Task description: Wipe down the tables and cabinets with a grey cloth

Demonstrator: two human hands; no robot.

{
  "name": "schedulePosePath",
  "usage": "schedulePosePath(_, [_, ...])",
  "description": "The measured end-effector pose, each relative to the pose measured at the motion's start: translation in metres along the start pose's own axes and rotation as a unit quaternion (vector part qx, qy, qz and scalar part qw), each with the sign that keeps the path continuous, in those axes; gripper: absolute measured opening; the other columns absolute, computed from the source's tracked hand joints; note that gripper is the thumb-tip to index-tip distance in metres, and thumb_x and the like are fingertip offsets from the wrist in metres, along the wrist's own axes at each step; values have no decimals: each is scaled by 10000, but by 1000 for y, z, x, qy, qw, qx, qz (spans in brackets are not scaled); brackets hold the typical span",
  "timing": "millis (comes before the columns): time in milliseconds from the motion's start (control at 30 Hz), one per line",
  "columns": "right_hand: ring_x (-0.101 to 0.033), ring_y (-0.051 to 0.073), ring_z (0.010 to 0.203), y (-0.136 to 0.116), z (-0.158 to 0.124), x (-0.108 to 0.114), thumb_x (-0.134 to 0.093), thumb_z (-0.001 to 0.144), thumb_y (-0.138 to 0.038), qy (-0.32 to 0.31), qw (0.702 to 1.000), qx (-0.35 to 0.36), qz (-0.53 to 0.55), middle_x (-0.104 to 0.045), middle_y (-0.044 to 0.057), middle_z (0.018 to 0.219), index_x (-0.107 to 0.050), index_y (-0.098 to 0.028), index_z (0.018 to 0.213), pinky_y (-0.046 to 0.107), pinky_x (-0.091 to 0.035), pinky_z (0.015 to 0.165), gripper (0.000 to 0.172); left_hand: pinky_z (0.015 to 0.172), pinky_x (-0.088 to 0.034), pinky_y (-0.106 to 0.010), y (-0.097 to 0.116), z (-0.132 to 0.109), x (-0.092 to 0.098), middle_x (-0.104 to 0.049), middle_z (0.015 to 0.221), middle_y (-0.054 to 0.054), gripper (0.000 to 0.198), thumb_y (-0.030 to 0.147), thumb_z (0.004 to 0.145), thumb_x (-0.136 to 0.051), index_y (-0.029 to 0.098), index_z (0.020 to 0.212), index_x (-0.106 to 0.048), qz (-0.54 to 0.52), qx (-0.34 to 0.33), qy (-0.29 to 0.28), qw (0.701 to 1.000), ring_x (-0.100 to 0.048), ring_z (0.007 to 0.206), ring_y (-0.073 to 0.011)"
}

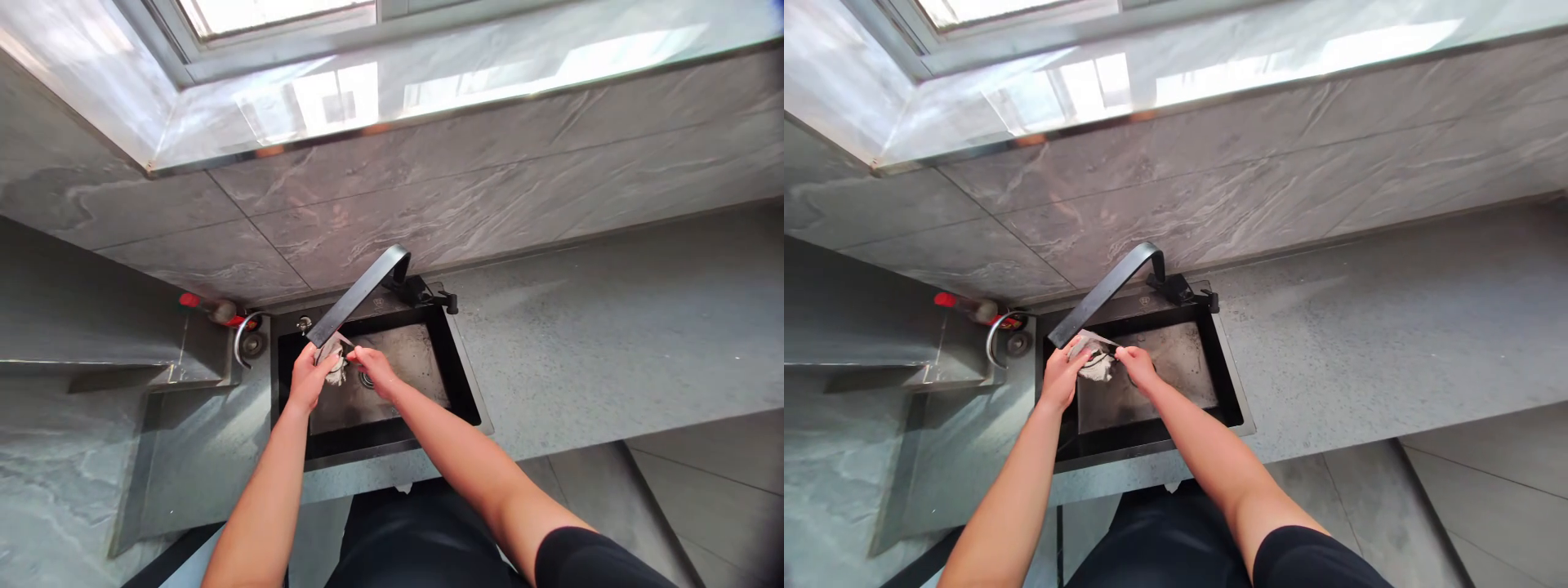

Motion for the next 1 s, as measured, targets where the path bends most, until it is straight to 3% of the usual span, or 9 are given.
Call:
schedulePosePath(100, [-761, 221, 878, -30, -22, -31, -613, 903, -858, -113, 984, -29, 132, -823, 102, 950, -799, -189, 960, 337, -592, 798, 696, 1016, -578, -376, 3, -15, -10, -813, 1246, -107, 635, 259, 653, -1025, 214, 1254, -826, -13, 46, -76, 996, -747, 1146, -297])
schedulePosePath(167, [-716, 193, 756, -46, -30, -43, -761, 795, -867, -154, 960, -67, 224, -785, 81, 838, -763, -182, 906, 317, -565, 727, 694, 1010, -581, -379, 4, -21, -12, -817, 1239, -134, 639, 296, 661, -1020, 189, 1261, -829, -24, 75, -105, 991, -756, 1126, -298])
schedulePosePath(267, [-618, 145, 638, -63, -33, -40, -978, 634, -661, -131, 951, -78, 268, -688, -7, 709, -650, -215, 801, 302, -539, 674, 578, 936, -584, -346, 10, -21, -1, -831, 1127, -126, 634, 261, 642, -1020, 171, 1239, -824, -5, 69, -82, 994, -768, 1014, -264])
schedulePosePath(367, [-623, 141, 696, -77, -36, -33, -963, 636, -550, -105, 953, -47, 280, -670, -37, 770, -561, -243, 804, 318, -564, 724, 532, 782, -554, -290, 7, -20, 11, -822, 994, -83, 774, 219, 627, -1028, 191, 1352, -759, 1, 77, -46, 996, -744, 857, -212])
schedulePosePath(433, [-611, 136, 717, -83, -41, -33, -931, 658, -523, -99, 955, -29, 278, -657, -41, 787, -544, -245, 802, 294, -538, 707, 498, 710, -533, -281, -4, -22, 12, -813, 988, -85, 760, 317, 677, -1032, 192, 1364, -732, -42, 122, -51, 990, -728, 810, -202])
schedulePosePath(567, [-561, 128, 690, -91, -48, -33, -911, 655, -464, -90, 964, -2, 249, -623, -47, 747, -565, -237, 782, 251, -461, 634, 433, 674, -532, -271, -24, -20, -2, -783, 989, -92, 582, 393, 675, -1059, 151, 1110, -757, -115, 165, -87, 976, -714, 789, -184])
schedulePosePath(733, [-478, 118, 664, -107, -39, 10, -820, 739, -467, 13, 971, 44, 233, -541, -73, 735, -516, -258, 797, 230, -407, 593, 374, 674, -562, -274, -37, -2, 3, -773, 979, -66, 621, 187, 619, -1032, 167, 1134, -686, -136, 147, -31, 979, -722, 765, -180])
schedulePosePath(900, [-455, 129, 706, -131, -29, 78, -812, 765, -461, 111, 965, 90, 222, -524, -58, 742, -503, -263, 805, 227, -409, 629, 369, 578, -529, -246, -40, 6, 50, -718, 810, -16, 500, 100, 675, -934, 162, 1081, -649, -131, 159, 47, 977, -662, 616, -150])
schedulePosePath(1000, [-438, 123, 692, -136, -27, 102, -830, 762, -446, 132, 961, 87, 226, -510, -58, 742, -500, -260, 810, 215, -391, 606, 382, 569, -533, -242, -36, 5, 72, -745, 813, -47, 488, 59, 696, -890, 152, 1114, -656, -135, 165, 60, 975, -685, 613, -163])
Point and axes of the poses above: each hand's wrist, its own z-axis towards the middle knuckle, its own x-axis out of the back of the hand, y = z × x, the point moved 8 cm from there along z, towards the middle knuckle
